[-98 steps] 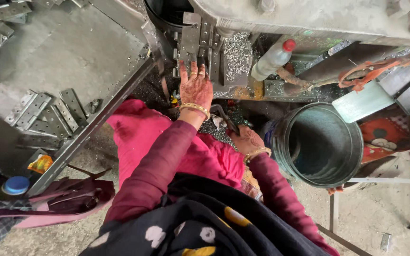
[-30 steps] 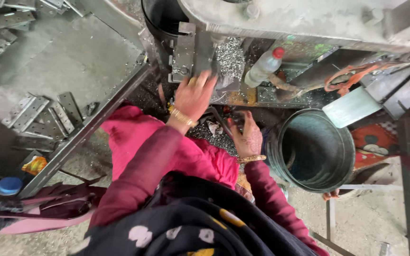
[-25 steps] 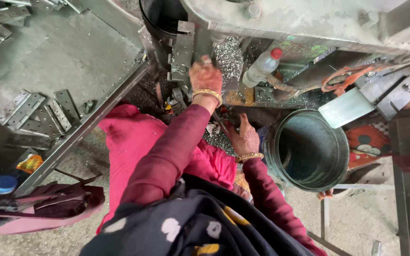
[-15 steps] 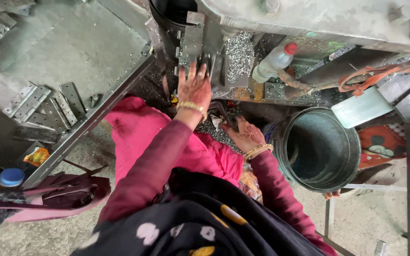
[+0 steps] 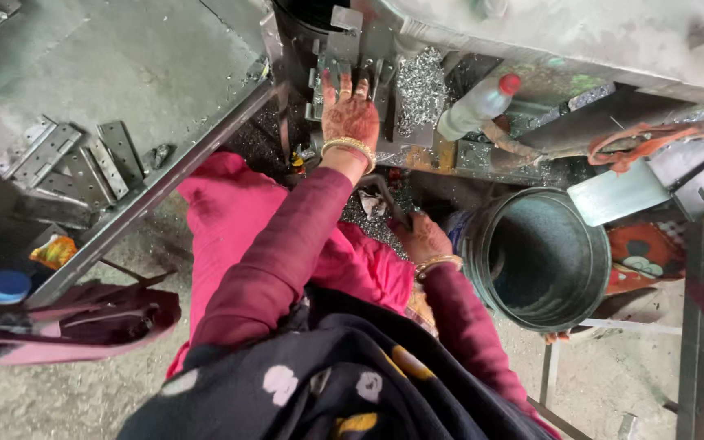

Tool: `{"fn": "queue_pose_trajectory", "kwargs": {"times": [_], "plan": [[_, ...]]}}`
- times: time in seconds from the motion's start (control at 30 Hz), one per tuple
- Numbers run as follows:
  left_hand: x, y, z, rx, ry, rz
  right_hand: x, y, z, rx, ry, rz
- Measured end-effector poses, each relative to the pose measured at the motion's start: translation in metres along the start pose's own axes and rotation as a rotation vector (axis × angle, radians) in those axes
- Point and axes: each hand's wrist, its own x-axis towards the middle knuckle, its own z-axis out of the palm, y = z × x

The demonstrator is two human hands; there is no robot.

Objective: The person assembles metal hinge plates by placing them into a press machine and then moving the finished parts into a metal container.

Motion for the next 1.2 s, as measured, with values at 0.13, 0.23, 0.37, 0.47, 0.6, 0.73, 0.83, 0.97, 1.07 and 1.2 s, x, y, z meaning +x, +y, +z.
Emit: {"fn": "queue_pose_trajectory", "kwargs": {"times": [0.13, 0.23, 0.37, 0.47, 0.6, 0.73, 0.83, 0.97, 1.07, 1.2], "plan": [[0.016, 0.005, 0.014, -0.025, 0.347, -0.006, 0.001, -0.001, 0.04, 0.011, 0.132, -0.089], [0.014, -0.004, 0.022, -0.009, 0.165, -0.01, -0.009, -0.017, 0.022, 0.051, 0.004, -0.042], [0.041, -0.002, -0.003, 0.089, 0.063, -0.024, 0.001, -0.03, -0.024, -0.003, 0.009, -0.019], [0.027, 0.005, -0.013, 0.097, -0.016, -0.047, -0.007, -0.034, 0.01, 0.015, 0.036, 0.043], [0.002, 0.0, -0.001, 0.002, 0.06, -0.026, -0.013, -0.031, 0.026, 0.019, 0.023, 0.078], [0.033, -0.003, -0.011, 0.091, 0.056, -0.068, 0.002, -0.024, -0.014, -0.025, -0.007, -0.053], [0.034, 0.008, -0.018, 0.128, -0.067, -0.077, 0.002, -0.019, 0.004, 0.001, 0.013, 0.017], [0.04, 0.01, -0.009, 0.09, -0.048, -0.056, -0.006, -0.014, 0.041, -0.087, 0.11, 0.077], [0.034, -0.011, 0.006, -0.257, 0.219, -0.094, -0.015, -0.034, 0.015, 0.307, 0.055, -0.19], [-0.038, -0.088, 0.005, -0.164, 0.402, -0.227, -0.058, -0.096, -0.067, 0.201, 0.492, -0.302]]}}
